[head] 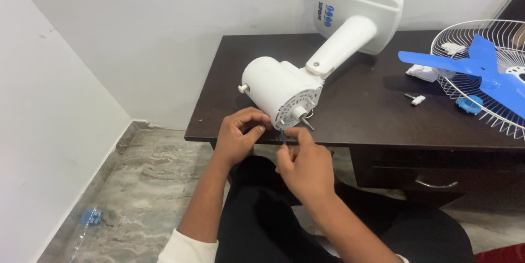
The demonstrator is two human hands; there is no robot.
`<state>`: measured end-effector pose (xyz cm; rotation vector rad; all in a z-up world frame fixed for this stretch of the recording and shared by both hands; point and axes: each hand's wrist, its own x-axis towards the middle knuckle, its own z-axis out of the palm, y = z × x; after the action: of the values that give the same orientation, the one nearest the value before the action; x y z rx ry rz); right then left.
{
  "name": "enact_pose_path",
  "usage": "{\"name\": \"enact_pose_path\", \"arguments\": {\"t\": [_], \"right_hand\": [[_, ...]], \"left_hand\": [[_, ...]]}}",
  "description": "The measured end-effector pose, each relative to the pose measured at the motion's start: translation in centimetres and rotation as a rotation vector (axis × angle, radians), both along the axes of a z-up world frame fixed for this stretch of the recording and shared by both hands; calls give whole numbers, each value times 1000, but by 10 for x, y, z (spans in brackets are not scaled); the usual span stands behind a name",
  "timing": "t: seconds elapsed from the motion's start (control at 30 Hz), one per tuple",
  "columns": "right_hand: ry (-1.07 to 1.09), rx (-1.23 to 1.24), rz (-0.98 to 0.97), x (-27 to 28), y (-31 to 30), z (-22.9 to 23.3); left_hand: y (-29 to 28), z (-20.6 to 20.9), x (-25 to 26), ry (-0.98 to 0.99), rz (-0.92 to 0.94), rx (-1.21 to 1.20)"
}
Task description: The person removes the blue fan blades from the front grille, then detaches the grille from the motor housing. They place the removed parts on the table and begin unscrewing the motor housing with a screwdriver.
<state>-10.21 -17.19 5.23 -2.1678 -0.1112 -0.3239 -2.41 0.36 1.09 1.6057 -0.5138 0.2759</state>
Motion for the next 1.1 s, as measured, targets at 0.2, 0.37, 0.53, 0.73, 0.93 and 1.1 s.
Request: {"name": "enact_pose_path", "arguments": {"t": [0.2,0.37,0.53,0.73,0.93,1.1], "right_hand": [[-247,0,134,-1,11,-17],[-312,-36,217,0,15,-23],[-306,-30,297,5,12,-23],[-287,-26,318,15,7,-9],[-615,-249,250,41,-7,23],[-863,-646,308,61,-14,29]], "left_hand": [[-1,-3,-1,14,-3,-13],[-1,-3,0,25,22,23],[2,-6,2,12,-9,-1],[1,-4,-1,39,-1,32],[-4,2,0,19,99,114],[-13,0,-8,-151,239,230]]}}
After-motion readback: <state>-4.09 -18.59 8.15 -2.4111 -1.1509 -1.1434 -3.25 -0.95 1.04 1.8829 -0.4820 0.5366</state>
